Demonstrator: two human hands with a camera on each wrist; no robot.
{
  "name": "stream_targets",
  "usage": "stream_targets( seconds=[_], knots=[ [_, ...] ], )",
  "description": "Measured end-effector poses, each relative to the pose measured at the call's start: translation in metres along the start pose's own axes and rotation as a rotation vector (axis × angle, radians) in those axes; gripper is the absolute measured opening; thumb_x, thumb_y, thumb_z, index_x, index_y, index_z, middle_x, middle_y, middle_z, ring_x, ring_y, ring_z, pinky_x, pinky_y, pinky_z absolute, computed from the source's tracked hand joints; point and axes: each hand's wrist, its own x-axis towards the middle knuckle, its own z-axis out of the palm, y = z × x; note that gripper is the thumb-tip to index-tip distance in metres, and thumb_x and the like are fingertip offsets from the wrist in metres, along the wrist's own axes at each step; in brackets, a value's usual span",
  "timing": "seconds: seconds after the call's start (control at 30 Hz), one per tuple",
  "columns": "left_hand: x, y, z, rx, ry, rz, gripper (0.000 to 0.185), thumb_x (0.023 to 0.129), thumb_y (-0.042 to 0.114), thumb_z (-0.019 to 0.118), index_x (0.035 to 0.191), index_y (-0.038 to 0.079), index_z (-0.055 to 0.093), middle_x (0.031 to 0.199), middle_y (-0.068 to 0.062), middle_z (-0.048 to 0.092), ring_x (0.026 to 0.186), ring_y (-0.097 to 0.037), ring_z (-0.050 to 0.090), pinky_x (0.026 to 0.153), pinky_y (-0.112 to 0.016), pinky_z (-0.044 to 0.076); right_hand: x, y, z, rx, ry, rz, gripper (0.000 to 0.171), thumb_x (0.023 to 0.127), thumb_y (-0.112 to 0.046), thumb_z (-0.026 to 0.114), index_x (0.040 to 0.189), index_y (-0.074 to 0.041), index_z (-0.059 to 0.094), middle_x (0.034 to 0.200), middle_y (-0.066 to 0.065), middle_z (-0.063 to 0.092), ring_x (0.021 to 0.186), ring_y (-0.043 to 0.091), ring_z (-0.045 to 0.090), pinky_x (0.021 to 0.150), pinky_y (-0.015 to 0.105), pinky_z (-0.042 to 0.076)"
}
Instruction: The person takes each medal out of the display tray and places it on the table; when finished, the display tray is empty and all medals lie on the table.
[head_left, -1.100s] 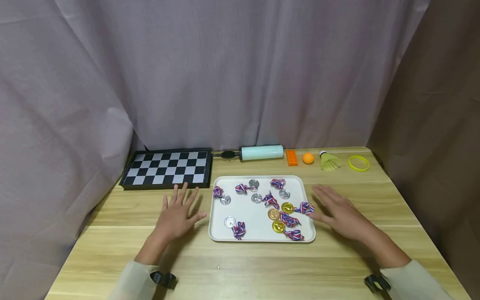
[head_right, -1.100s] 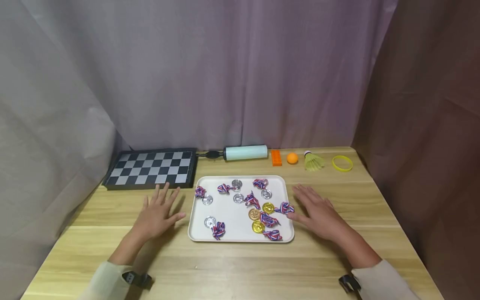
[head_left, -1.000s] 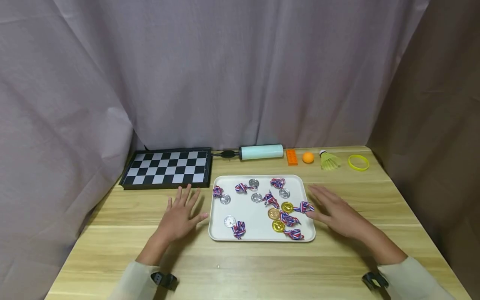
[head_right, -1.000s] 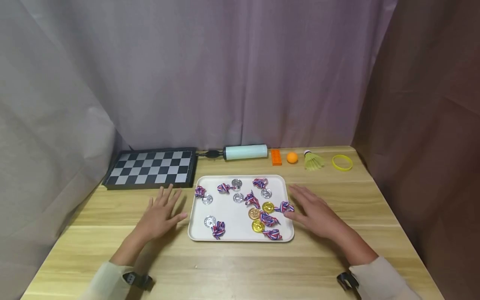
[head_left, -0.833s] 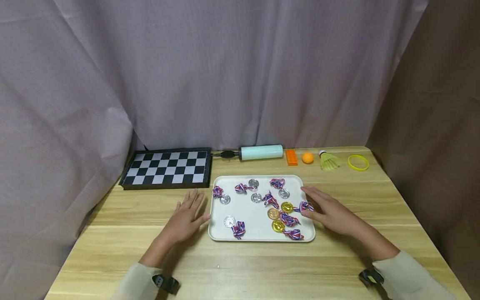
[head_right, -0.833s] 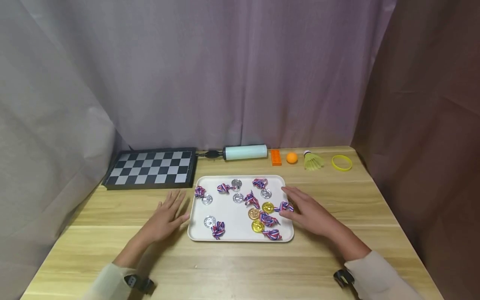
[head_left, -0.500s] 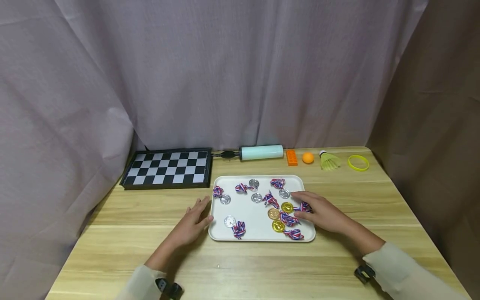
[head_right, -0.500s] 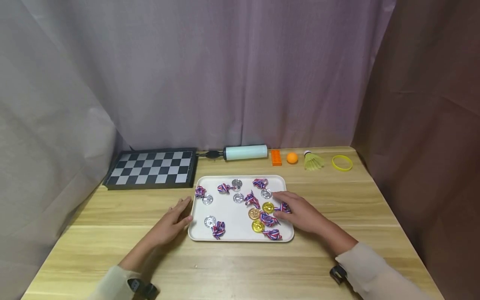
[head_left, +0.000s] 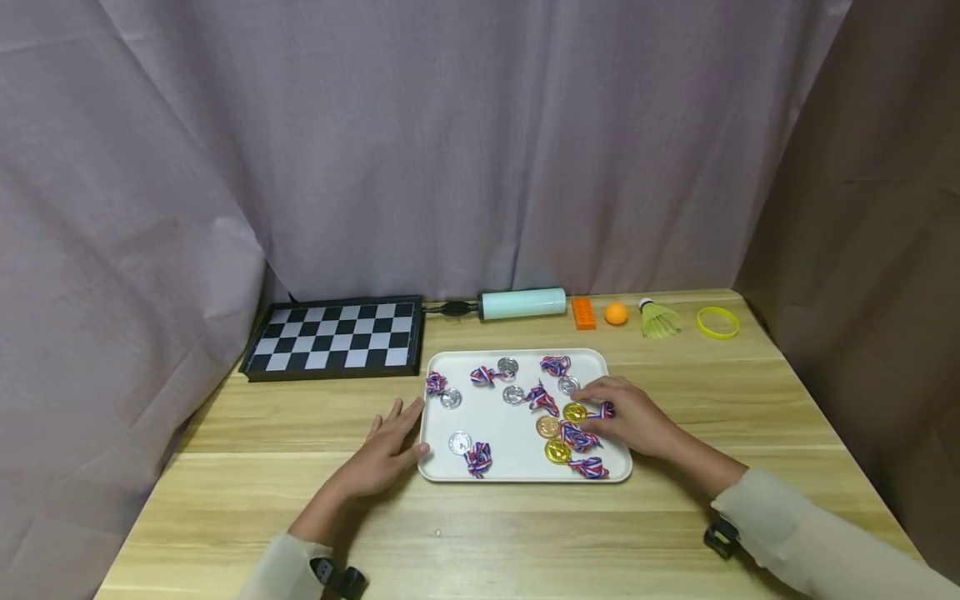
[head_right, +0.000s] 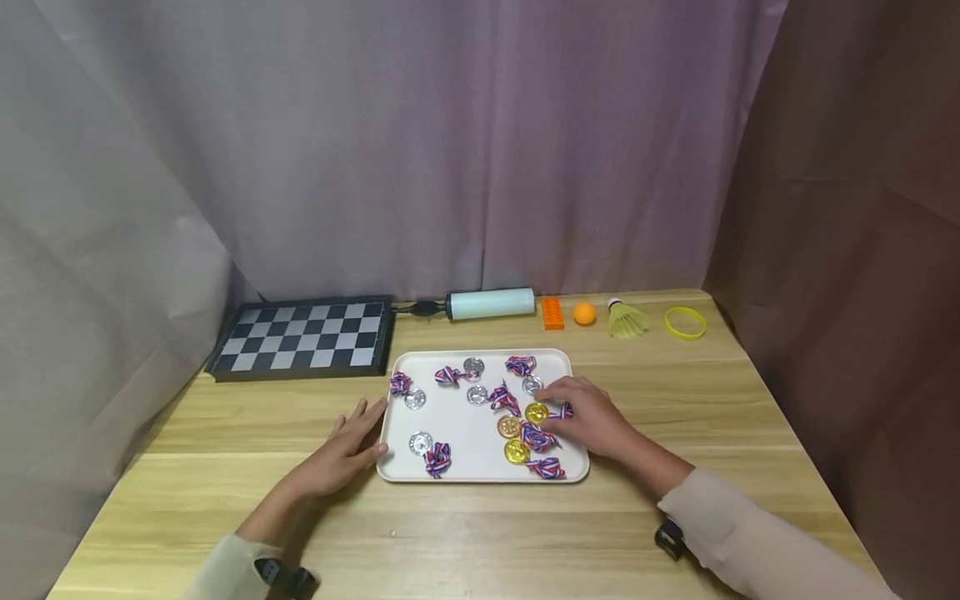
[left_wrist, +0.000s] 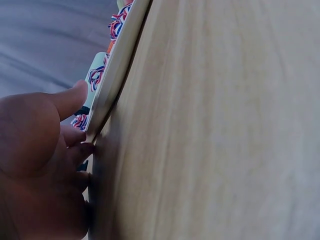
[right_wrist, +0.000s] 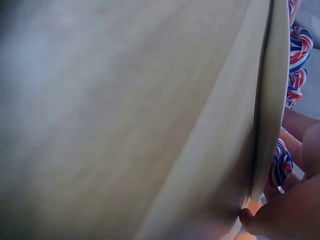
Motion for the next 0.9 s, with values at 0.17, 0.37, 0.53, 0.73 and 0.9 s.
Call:
stream_targets(
  seconds=[0.17,0.37,0.53,0.73,0.9],
  knots=[
    [-0.0017,0.0006,-0.0001,-0.009,0.0,-0.009,0.078,0.106,0.037,0.057,0.165,0.008,0.016,0.171,-0.011,0.016,0.159,-0.038,-0.001,0.124,-0.062,-0.008,0.0058,-0.0019,0.003,-0.039,0.003,0.021,0.04,0.078,-0.025,0.09,0.115,-0.014,0.079,0.112,0.004,0.071,0.109,0.031,0.061,0.094,0.051,0.048],
    [-0.0008,0.0005,0.0,-0.009,-0.01,-0.007,0.079,0.105,0.039,0.057,0.165,0.008,0.015,0.171,-0.011,0.016,0.159,-0.037,-0.002,0.124,-0.062,-0.007,0.005,-0.0013,0.0023,-0.042,-0.012,0.032,0.036,0.08,-0.026,0.089,0.113,-0.015,0.078,0.116,0.005,0.071,0.113,0.033,0.06,0.096,0.054,0.045],
    [-0.0009,0.0013,0.0002,0.003,-0.012,-0.01,0.08,0.105,0.039,0.058,0.165,0.009,0.015,0.171,-0.01,0.015,0.159,-0.037,-0.001,0.125,-0.061,-0.007,0.0027,0.0016,0.0013,-0.026,-0.025,0.025,0.03,0.085,-0.02,0.086,0.113,-0.013,0.076,0.12,0.007,0.07,0.118,0.034,0.058,0.102,0.058,0.043],
    [-0.0015,0.0029,0.0001,0.002,-0.011,-0.016,0.08,0.105,0.038,0.058,0.165,0.009,0.014,0.171,-0.01,0.015,0.159,-0.037,-0.001,0.125,-0.06,-0.007,0.0029,0.0024,-0.0026,-0.027,-0.07,0.022,0.029,0.088,-0.019,0.083,0.116,-0.014,0.076,0.122,0.006,0.07,0.12,0.033,0.058,0.105,0.059,0.042],
    [-0.0017,0.0034,-0.0004,-0.008,-0.012,-0.018,0.08,0.105,0.038,0.058,0.165,0.009,0.015,0.171,-0.01,0.015,0.159,-0.036,-0.001,0.125,-0.061,-0.008,0.0028,0.0007,-0.006,-0.06,-0.131,0.01,0.042,0.086,-0.022,0.085,0.126,-0.017,0.074,0.123,0.003,0.066,0.12,0.031,0.055,0.104,0.058,0.042]
  ],
)
